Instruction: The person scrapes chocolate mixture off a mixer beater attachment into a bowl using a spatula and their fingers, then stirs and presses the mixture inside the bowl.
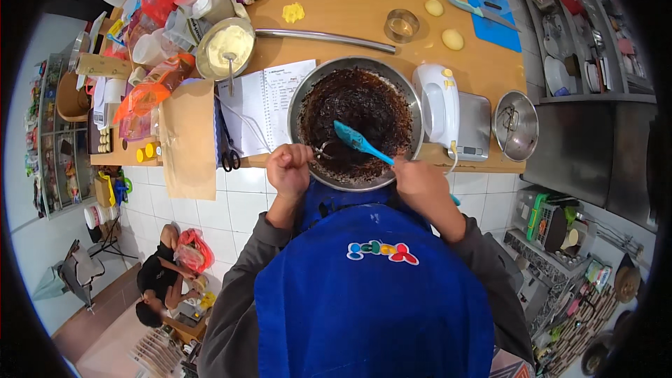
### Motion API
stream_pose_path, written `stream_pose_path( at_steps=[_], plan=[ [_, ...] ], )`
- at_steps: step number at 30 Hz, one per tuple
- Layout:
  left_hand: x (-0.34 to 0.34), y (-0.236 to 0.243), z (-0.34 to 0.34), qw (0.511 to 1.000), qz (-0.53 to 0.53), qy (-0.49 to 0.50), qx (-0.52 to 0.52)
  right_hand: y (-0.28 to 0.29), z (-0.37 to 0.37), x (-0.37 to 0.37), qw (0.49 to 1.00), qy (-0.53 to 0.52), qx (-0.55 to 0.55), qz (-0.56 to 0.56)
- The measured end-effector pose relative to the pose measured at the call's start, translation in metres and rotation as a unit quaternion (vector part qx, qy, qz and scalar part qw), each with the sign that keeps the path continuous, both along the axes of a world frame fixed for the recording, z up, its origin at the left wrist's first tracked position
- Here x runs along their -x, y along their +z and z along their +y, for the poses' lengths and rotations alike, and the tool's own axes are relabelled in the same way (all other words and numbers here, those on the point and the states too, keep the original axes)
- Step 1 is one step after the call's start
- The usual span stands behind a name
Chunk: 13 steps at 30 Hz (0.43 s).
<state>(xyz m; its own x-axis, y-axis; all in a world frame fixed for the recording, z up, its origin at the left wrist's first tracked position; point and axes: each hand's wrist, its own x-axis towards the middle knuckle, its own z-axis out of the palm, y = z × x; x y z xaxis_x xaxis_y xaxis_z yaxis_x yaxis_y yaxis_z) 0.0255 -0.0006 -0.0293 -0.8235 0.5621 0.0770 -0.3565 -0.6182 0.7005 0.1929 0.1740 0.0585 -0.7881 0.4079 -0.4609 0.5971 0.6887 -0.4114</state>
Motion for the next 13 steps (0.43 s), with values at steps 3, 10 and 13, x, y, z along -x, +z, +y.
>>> stream_pose_path(
  at_steps=[3,10,13],
  plan=[
    [0.002,0.009,0.007,0.998,-0.051,0.030,0.001,-0.034,-0.002,-0.006,1.000,0.000,0.005,-0.022],
    [0.039,0.043,0.019,0.993,-0.092,0.069,-0.030,-0.003,0.011,-0.024,0.992,-0.027,-0.100,0.075],
    [0.047,0.041,0.030,0.996,-0.055,0.074,-0.019,0.013,0.011,-0.031,0.990,-0.006,-0.130,0.055]
  ],
)
